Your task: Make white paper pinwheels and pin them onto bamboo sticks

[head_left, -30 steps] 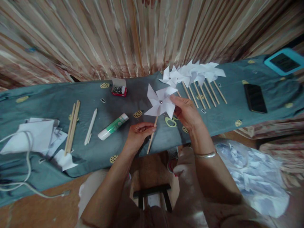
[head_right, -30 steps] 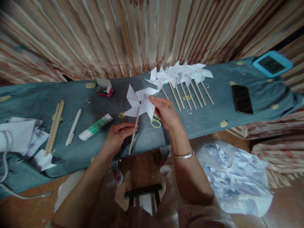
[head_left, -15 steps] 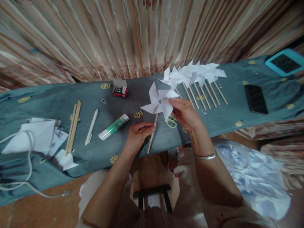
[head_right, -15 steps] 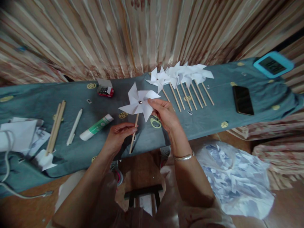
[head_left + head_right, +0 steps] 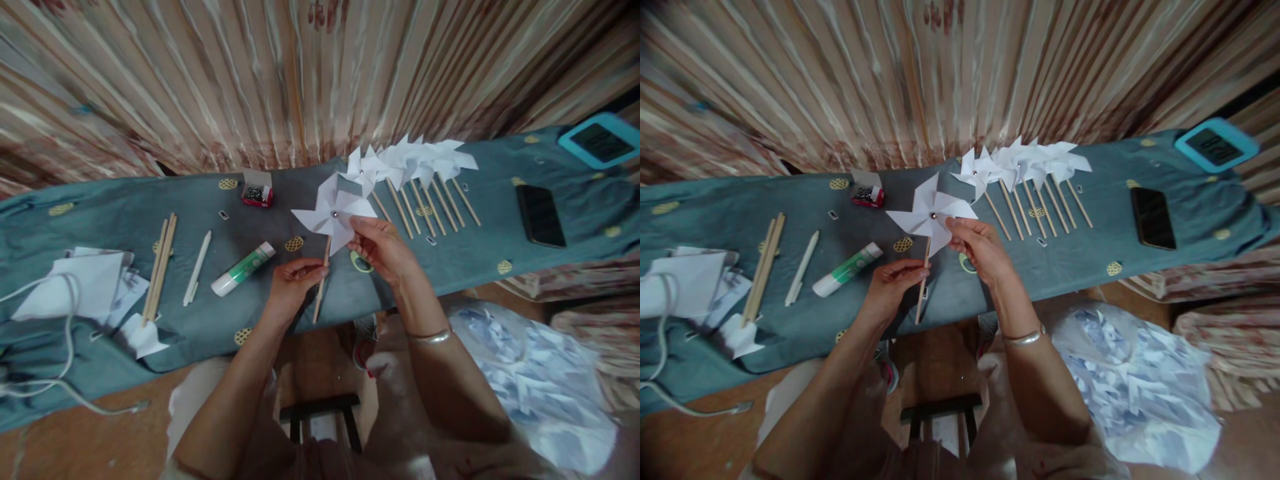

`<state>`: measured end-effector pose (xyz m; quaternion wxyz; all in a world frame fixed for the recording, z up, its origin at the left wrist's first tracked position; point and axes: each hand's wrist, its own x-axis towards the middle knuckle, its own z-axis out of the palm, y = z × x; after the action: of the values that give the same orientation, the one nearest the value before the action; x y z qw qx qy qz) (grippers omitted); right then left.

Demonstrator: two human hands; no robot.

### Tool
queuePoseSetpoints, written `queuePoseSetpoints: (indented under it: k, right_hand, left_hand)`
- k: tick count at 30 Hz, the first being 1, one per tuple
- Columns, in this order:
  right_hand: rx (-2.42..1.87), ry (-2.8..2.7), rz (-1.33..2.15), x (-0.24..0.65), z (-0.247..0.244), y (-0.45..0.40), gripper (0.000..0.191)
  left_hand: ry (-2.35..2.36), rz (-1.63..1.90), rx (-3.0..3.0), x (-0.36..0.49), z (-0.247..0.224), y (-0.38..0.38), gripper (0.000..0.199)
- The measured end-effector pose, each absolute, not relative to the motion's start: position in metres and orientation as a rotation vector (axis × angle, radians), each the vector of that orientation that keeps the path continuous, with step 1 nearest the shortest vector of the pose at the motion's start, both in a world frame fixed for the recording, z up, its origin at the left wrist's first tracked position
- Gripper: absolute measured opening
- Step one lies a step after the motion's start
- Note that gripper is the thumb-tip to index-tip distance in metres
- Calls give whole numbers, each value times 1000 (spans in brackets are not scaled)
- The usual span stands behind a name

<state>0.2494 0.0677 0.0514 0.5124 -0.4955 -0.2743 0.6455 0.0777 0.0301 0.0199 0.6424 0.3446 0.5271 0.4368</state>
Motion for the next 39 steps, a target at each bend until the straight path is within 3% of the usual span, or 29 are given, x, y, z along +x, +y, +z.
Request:
queuePoseSetpoints:
  k: [10, 25, 39]
  right_hand:
    - [-1225, -609, 1529, 251, 49, 68, 43]
    - [-1107, -603, 1315, 266, 44, 81, 27]
    - [-1132, -535, 1346, 255, 45, 76, 33]
  left_hand:
    - [1193, 1014, 716, 78, 25, 31, 42]
    - [1175, 952, 764, 79, 24, 29, 39]
    - [1190, 1032, 761, 77, 25, 34, 40]
